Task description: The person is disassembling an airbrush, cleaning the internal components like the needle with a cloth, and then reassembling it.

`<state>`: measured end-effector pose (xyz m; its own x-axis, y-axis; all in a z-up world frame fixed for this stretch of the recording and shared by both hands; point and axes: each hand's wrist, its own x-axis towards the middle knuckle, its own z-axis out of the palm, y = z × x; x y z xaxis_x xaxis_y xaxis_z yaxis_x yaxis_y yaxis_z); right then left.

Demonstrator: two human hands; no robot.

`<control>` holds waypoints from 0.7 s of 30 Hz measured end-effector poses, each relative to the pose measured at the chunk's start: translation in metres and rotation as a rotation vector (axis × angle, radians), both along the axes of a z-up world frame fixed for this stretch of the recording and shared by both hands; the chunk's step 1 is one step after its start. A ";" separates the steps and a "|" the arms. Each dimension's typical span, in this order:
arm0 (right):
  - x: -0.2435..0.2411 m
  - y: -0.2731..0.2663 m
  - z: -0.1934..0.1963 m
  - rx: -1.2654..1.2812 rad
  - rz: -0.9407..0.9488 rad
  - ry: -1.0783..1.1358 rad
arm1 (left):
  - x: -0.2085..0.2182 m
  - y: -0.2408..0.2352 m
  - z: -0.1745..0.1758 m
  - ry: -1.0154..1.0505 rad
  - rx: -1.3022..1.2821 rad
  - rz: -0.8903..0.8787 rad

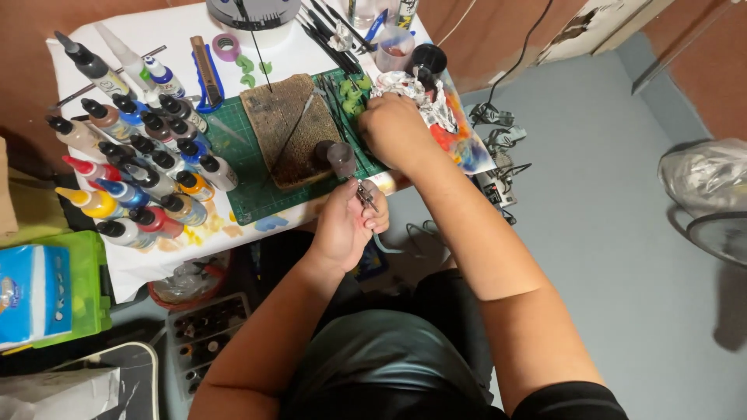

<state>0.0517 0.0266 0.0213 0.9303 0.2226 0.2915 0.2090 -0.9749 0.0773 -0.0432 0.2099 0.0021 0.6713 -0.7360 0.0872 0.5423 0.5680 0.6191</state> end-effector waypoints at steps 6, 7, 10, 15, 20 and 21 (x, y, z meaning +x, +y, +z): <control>0.006 -0.010 -0.015 -0.068 0.065 -0.051 | 0.000 -0.004 0.000 0.036 -0.036 -0.032; 0.003 -0.009 -0.010 -0.024 0.079 -0.110 | 0.000 -0.005 -0.002 0.052 -0.052 -0.037; -0.028 -0.005 0.037 0.362 -0.026 0.006 | 0.000 -0.008 0.002 0.088 -0.068 -0.030; -0.124 0.000 0.070 0.905 0.084 -0.122 | 0.004 -0.021 0.013 0.087 -0.050 0.011; -0.180 0.007 0.061 1.035 0.268 -0.340 | -0.010 -0.036 0.030 0.098 0.001 0.060; -0.185 0.012 0.062 1.008 0.272 -0.390 | -0.009 -0.044 0.017 0.094 0.031 0.077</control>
